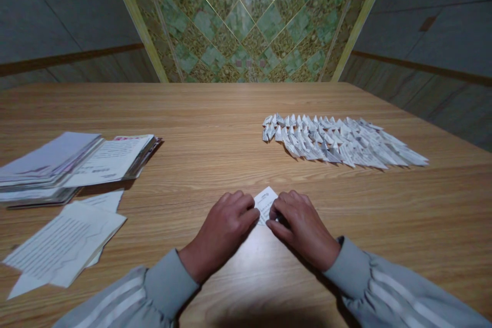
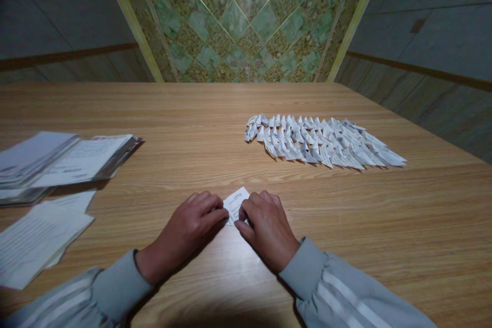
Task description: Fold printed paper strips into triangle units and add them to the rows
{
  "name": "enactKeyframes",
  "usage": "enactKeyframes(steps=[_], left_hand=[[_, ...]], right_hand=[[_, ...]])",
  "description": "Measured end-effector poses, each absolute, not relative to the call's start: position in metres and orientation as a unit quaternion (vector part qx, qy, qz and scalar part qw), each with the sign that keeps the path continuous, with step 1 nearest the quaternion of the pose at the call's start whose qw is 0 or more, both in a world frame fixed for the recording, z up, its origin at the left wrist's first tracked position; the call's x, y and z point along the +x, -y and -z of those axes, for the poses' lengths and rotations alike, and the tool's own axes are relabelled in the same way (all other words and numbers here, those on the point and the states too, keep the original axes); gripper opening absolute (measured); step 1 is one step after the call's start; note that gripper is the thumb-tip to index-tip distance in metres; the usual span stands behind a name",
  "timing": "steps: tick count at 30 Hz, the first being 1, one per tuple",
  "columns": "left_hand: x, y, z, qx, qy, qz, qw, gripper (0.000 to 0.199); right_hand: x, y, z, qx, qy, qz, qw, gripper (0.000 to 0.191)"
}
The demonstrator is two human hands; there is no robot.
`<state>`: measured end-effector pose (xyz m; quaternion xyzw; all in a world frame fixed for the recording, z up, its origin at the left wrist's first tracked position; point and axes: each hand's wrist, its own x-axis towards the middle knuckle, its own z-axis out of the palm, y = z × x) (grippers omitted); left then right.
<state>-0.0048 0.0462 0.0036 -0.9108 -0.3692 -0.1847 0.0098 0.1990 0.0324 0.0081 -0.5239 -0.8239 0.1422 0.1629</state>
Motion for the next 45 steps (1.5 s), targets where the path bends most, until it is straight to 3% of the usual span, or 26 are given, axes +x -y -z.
enactKeyframes(steps=[7,16,18,22,24,26,31,45], left_hand=[[-0.008,-0.043,-0.007,-0.936,0.316,0.153,0.015,0.015],[-0.009,-0.047,-0.012,-0.937,0.312,0.159,0.017,0.022],[-0.01,-0.047,-0.013,-0.937,0.319,0.142,0.008,0.02],[-0.012,-0.046,-0.012,-0.937,0.324,0.132,0.001,0.018],[-0.012,-0.046,-0.011,-0.937,0.326,0.127,0.0,0.019],[-0.011,-0.046,-0.01,-0.937,0.329,0.119,0.001,0.021],[-0.009,-0.045,-0.012,-0.943,0.315,0.107,-0.003,0.025],[-0.008,-0.032,-0.018,-0.955,0.242,0.165,-0.051,0.021]], right_hand=[[0.202,-0.032,-0.003,-0.521,0.821,-0.138,0.187,0.013],[0.229,-0.05,-0.014,-0.476,0.817,-0.139,0.293,0.01],[0.232,-0.051,-0.019,-0.427,0.848,-0.137,0.281,0.008],[0.234,-0.049,-0.025,-0.367,0.895,-0.121,0.223,0.033],[0.235,-0.049,-0.025,-0.36,0.905,-0.102,0.2,0.036],[0.235,-0.05,-0.024,-0.356,0.911,-0.086,0.187,0.033],[0.237,-0.054,-0.019,-0.329,0.92,-0.104,0.183,0.007],[0.232,-0.055,-0.004,-0.405,0.871,-0.199,0.195,0.011]])
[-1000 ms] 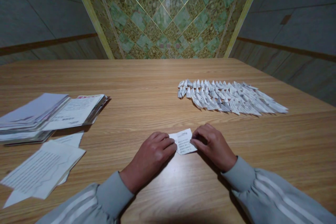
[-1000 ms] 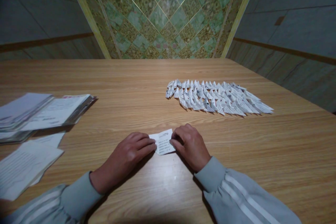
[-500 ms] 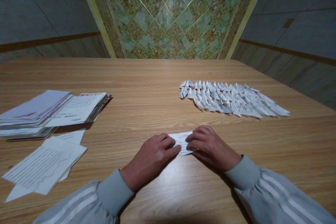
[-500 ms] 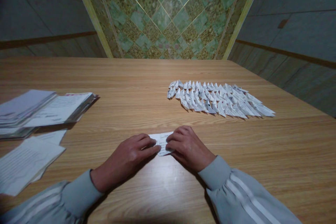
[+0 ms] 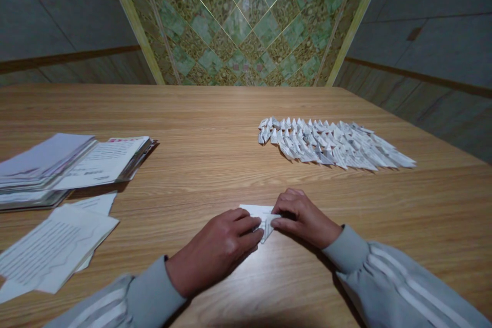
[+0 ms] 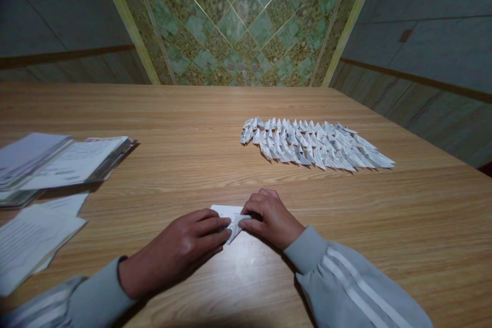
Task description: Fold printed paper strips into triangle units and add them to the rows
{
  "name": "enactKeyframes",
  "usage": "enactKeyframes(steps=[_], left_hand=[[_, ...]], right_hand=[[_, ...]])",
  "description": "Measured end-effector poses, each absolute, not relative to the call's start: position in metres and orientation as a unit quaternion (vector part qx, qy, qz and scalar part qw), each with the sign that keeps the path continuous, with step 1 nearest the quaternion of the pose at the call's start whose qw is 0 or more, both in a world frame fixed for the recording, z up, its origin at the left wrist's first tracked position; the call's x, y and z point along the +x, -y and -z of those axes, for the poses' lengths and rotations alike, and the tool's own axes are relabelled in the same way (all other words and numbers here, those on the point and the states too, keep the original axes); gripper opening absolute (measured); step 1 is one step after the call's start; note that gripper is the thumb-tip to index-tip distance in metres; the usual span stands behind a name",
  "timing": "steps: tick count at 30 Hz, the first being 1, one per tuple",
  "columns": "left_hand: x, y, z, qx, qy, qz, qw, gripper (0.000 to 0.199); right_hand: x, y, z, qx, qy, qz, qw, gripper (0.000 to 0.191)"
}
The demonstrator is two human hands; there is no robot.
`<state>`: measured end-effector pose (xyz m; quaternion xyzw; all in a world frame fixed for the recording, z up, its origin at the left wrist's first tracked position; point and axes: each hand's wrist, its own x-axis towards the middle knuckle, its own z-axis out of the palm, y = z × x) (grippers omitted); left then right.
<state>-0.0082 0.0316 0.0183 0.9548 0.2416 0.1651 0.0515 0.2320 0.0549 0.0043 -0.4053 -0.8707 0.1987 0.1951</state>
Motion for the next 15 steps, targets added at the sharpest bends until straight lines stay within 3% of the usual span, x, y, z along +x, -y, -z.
enactKeyframes(steps=[15], left_hand=[[-0.008,-0.001,0.008,0.949,-0.303,-0.093,0.002,0.067]], right_hand=[[0.216,-0.045,0.0,-0.514,0.805,-0.197,0.22,0.02]])
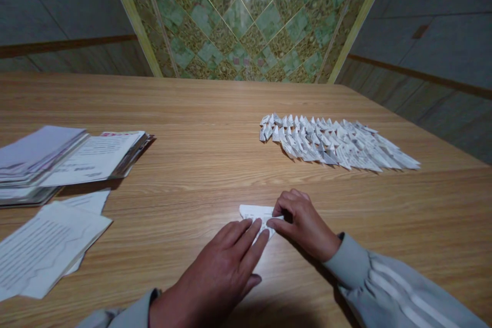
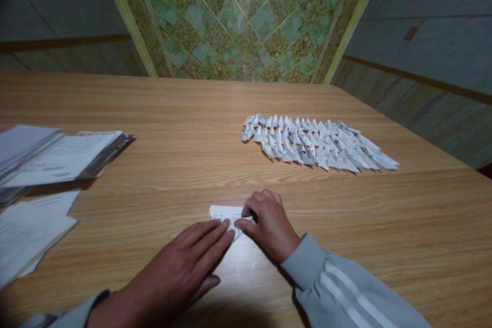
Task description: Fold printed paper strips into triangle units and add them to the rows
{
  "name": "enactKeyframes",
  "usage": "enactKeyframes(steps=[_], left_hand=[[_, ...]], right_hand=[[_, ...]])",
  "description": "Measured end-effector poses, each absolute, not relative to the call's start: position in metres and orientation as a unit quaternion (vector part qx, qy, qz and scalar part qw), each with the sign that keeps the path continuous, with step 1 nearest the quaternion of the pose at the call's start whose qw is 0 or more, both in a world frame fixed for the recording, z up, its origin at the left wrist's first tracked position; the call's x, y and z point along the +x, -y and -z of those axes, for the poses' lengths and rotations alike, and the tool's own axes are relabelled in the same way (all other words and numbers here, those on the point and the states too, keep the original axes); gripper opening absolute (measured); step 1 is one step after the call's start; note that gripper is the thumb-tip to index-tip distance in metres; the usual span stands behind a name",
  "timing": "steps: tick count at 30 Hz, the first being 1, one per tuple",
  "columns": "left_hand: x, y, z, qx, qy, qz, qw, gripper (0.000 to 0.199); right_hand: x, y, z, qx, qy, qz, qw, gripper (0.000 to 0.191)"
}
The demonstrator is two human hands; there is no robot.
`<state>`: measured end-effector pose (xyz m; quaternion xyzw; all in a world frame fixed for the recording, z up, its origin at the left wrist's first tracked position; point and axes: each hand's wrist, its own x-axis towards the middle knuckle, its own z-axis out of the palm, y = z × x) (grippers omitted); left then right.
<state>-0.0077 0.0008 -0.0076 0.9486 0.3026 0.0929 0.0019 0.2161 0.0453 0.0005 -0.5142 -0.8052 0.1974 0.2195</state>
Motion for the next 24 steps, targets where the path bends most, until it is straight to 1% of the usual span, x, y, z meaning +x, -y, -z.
enactKeyframes(steps=[4,8,16,21,24], left_hand=[[-0.0069,-0.0001,0.0097,0.952,-0.295,-0.074,0.02,0.075],[-0.0056,-0.0005,0.0077,0.954,-0.295,-0.044,0.02,0.078],[-0.0048,0.003,0.0075,0.952,-0.301,-0.047,0.002,0.075],[-0.0091,-0.0004,0.0066,0.944,-0.312,-0.107,0.025,0.062],[-0.0118,-0.0059,0.0072,0.935,-0.316,-0.159,0.039,0.043]], right_hand=[[0.2143,-0.0441,-0.0002,-0.519,0.795,-0.208,0.235,0.022],[0.2128,-0.0421,-0.0005,-0.524,0.787,-0.211,0.248,0.022],[0.2098,-0.0407,-0.0007,-0.539,0.796,-0.165,0.221,0.021],[0.2105,-0.041,-0.0006,-0.54,0.796,-0.167,0.217,0.022],[0.2108,-0.0413,0.0009,-0.539,0.796,-0.169,0.219,0.022]])
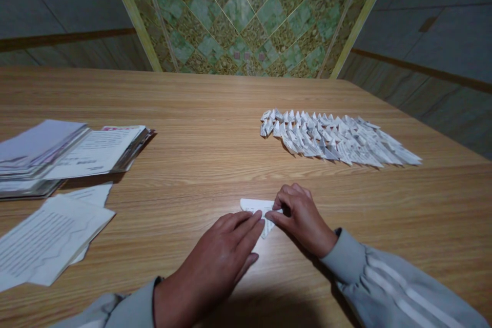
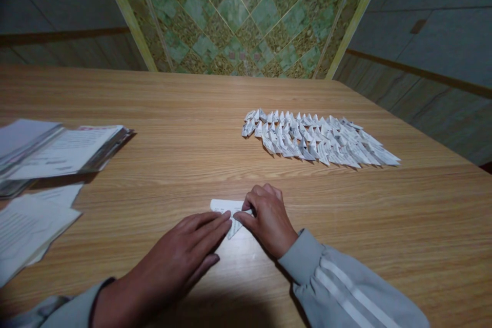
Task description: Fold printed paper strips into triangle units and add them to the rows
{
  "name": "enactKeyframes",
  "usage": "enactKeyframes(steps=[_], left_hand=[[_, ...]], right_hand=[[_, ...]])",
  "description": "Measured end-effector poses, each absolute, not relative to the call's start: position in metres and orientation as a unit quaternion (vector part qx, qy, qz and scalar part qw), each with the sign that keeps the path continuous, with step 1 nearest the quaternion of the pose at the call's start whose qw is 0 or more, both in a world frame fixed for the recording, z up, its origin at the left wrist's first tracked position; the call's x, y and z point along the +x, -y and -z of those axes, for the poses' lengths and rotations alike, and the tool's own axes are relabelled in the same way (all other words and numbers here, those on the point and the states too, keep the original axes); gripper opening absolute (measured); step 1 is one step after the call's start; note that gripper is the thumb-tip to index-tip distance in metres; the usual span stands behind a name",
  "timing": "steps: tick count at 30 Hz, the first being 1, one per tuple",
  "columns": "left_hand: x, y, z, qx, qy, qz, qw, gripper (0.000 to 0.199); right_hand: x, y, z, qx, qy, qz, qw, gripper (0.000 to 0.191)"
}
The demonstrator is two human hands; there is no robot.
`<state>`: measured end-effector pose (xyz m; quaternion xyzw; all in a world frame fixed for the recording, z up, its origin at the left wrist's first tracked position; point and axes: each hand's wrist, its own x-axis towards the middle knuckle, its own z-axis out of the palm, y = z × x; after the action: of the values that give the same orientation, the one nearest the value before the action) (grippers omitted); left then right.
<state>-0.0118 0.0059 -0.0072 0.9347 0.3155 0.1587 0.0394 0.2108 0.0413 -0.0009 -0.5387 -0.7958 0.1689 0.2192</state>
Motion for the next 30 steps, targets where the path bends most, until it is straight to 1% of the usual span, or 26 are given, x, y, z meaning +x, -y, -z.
enactKeyframes(steps=[2,7,11,14,19,23,27,30], left_hand=[[-0.013,-0.011,0.008,0.927,-0.315,-0.197,0.06,0.032],[-0.009,-0.027,0.006,0.887,-0.356,-0.257,0.143,0.025],[-0.004,-0.035,-0.002,0.857,-0.414,-0.234,0.199,0.022],[-0.002,-0.039,-0.004,0.836,-0.448,-0.217,0.232,0.017],[0.003,-0.044,-0.004,0.822,-0.482,-0.207,0.221,0.003],[0.007,-0.046,-0.007,0.822,-0.495,-0.191,0.207,0.007],[0.01,-0.043,-0.01,0.823,-0.507,-0.172,0.19,0.005],[0.012,-0.041,-0.01,0.831,-0.508,-0.162,0.159,0.003]], right_hand=[[0.21,-0.041,0.001,-0.538,0.796,-0.169,0.219,0.022],[0.209,-0.041,0.0,-0.541,0.795,-0.167,0.22,0.022],[0.209,-0.041,-0.001,-0.54,0.793,-0.172,0.223,0.021],[0.21,-0.042,0.001,-0.541,0.793,-0.171,0.223,0.022],[0.209,-0.042,-0.001,-0.543,0.793,-0.17,0.22,0.022],[0.208,-0.041,-0.004,-0.546,0.792,-0.173,0.212,0.022],[0.208,-0.041,-0.004,-0.546,0.795,-0.168,0.205,0.022],[0.208,-0.04,-0.002,-0.541,0.8,-0.161,0.203,0.02]])
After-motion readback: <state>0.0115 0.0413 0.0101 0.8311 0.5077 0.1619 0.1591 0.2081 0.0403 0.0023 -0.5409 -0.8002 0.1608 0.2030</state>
